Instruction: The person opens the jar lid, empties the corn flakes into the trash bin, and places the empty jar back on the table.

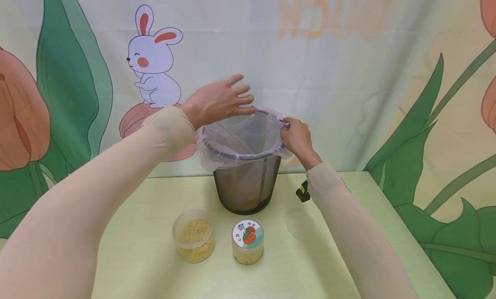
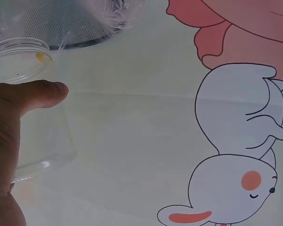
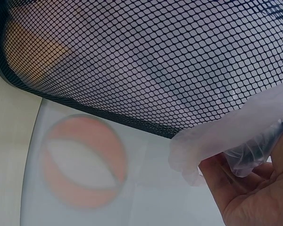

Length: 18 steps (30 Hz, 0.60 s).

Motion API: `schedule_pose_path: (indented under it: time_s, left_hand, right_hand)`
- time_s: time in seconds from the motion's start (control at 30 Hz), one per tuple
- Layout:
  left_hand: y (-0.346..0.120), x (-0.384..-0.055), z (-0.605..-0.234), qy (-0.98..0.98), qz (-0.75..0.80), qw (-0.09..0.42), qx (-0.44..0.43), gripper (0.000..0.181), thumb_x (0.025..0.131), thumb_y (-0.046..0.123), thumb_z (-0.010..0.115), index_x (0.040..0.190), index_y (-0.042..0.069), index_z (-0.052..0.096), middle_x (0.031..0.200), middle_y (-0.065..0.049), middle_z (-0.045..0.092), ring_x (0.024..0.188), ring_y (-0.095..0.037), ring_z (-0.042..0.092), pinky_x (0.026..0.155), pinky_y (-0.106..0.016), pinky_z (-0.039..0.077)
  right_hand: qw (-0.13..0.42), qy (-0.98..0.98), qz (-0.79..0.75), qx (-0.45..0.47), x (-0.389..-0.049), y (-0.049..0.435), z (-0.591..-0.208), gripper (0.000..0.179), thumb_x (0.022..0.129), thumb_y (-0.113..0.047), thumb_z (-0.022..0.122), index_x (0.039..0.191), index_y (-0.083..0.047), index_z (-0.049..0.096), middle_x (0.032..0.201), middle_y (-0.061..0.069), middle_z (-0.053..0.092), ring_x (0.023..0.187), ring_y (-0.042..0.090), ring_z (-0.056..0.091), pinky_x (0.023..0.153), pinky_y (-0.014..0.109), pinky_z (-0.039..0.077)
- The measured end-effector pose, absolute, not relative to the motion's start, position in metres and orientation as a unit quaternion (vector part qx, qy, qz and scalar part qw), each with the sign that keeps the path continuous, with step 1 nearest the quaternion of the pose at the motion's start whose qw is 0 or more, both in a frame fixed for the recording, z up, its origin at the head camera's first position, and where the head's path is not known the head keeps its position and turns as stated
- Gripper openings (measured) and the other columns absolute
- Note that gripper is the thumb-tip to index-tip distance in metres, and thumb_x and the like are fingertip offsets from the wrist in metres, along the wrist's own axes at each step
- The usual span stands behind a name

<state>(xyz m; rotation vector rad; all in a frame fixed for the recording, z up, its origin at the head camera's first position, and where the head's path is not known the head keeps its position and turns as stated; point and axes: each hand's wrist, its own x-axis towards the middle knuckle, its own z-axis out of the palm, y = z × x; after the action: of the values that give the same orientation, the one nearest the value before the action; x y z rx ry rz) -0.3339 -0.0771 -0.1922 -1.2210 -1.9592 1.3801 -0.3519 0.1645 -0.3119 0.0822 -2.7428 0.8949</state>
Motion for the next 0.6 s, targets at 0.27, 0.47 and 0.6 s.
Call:
schedule_pose_path:
  time_s: [0.27, 0.47, 0.6]
  left_hand:
    - [-0.088, -0.333, -0.192, -0.768, 0.419, 0.252, -0.414, 0.089, 0.078, 0.012, 0.079, 0.151, 0.024, 0.029, 0.149, -0.012, 0.039, 0.139, -0.036, 0.034, 0.12, -0.057, 0.021]
    - [-0.097, -0.331, -0.196, -0.82, 0.343, 0.27, -0.37, 0.087, 0.081, 0.017, 0.076, 0.153, 0.021, 0.026, 0.153, -0.015, 0.035, 0.141, -0.038, 0.032, 0.12, -0.058, 0.021]
    - [-0.101, -0.331, -0.201, -0.849, 0.27, 0.279, -0.36, 0.082, 0.083, 0.014, 0.072, 0.152, 0.019, 0.028, 0.152, -0.015, 0.037, 0.14, -0.038, 0.033, 0.119, -0.058, 0.023]
  right_hand:
    - [0.121, -0.943, 0.309, 0.022, -0.355, 0.164, -0.314, 0.047, 0.095, -0.013, 0.041, 0.14, -0.01, 0.054, 0.126, 0.015, 0.066, 0.085, 0.028, 0.059, 0.079, 0.041, 0.05]
    - [0.122, -0.944, 0.307, 0.02, -0.355, 0.164, -0.314, 0.049, 0.093, -0.011, 0.041, 0.14, -0.01, 0.055, 0.129, 0.016, 0.065, 0.091, 0.03, 0.06, 0.079, 0.042, 0.05]
    - [0.124, -0.944, 0.305, 0.02, -0.355, 0.164, -0.313, 0.049, 0.093, -0.011, 0.041, 0.14, -0.01, 0.055, 0.128, 0.016, 0.065, 0.092, 0.03, 0.061, 0.081, 0.043, 0.052]
